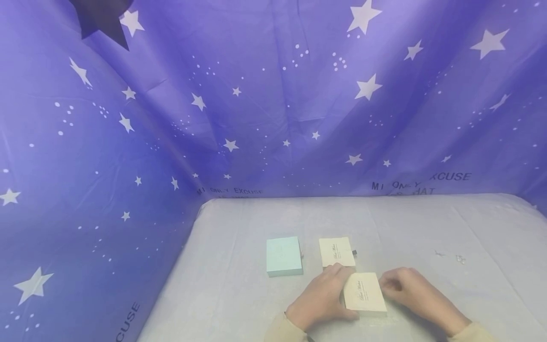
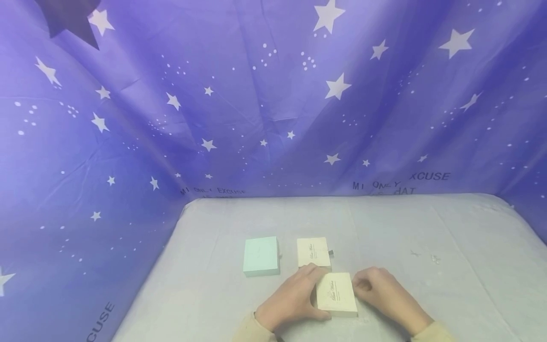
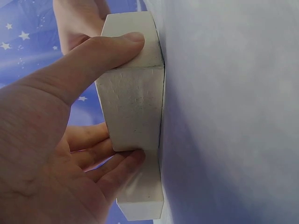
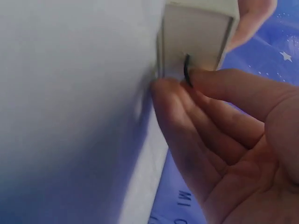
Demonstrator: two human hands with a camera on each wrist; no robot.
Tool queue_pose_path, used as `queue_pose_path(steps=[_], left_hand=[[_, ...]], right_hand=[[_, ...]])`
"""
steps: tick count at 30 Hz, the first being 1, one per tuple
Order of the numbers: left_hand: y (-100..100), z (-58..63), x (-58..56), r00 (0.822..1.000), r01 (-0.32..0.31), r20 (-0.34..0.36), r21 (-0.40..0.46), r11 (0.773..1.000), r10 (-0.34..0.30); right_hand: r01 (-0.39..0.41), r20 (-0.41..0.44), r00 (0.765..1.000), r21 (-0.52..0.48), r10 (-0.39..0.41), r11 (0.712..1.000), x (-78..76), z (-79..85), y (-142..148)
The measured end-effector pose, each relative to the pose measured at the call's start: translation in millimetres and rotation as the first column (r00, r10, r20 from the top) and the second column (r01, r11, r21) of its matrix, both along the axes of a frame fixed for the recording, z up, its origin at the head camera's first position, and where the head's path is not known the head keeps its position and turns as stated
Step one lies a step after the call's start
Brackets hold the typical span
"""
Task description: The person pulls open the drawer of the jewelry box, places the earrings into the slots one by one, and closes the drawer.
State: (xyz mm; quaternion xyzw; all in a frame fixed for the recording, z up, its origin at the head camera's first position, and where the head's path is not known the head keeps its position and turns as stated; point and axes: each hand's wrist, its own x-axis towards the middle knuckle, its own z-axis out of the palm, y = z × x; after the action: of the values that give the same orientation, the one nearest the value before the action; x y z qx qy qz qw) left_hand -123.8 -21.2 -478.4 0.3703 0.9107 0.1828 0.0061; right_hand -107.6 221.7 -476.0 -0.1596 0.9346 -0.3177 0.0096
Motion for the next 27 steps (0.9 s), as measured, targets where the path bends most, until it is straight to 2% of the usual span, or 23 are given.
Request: queue_pose_path(steps=[3, 9, 11, 13, 18, 22, 27], left_hand=[[-0.3, -0.4, 0.3, 1.000, 0.001, 0.000, 0.000, 1.000, -0.001], [-0.5, -0.8, 0.7, 1.000, -0.007, 0.007, -0.002, 1.000, 0.007], [-0.5, -0.7, 0.6, 1.000, -0.009, 0.009, -0.005, 1.000, 0.010], [-0.6, -0.8, 0.3, 1.000, -0.011, 0.007, -0.009, 1.000, 0.011], [-1.1, -0.8, -0.3, 1.000, -0.013, 0.001, -0.008, 1.000, 0.013], [-1.0, -0.4, -0.8, 1.000, -0.010, 0.006, -0.002, 1.000, 0.010], [-0.2, -0.5, -1.2, 1.000, 0.000, 0.006, 0.005, 1.000, 0.000]], right_hand=[[0.057, -0.016, 0.998, 0.014, -0.056, 0.998, 1.5, 3.7, 1.1], [0.080, -0.088, 0.992, -0.070, -0.086, 0.994, 4.2, 8.9, 1.6], [0.072, -0.111, 0.990, -0.093, -0.083, 0.993, 5.5, 10.8, 0.4], [0.048, -0.169, 0.984, -0.100, -0.065, 0.994, 6.6, 11.2, -1.2], [-0.035, -0.312, 0.950, -0.003, 0.033, 0.999, 8.7, 3.5, -5.3], [-0.078, -0.281, 0.955, 0.050, 0.089, 0.996, 12.4, -3.7, -10.2], [-0.090, -0.248, 0.963, 0.062, 0.102, 0.994, 15.6, -7.4, -15.3]])
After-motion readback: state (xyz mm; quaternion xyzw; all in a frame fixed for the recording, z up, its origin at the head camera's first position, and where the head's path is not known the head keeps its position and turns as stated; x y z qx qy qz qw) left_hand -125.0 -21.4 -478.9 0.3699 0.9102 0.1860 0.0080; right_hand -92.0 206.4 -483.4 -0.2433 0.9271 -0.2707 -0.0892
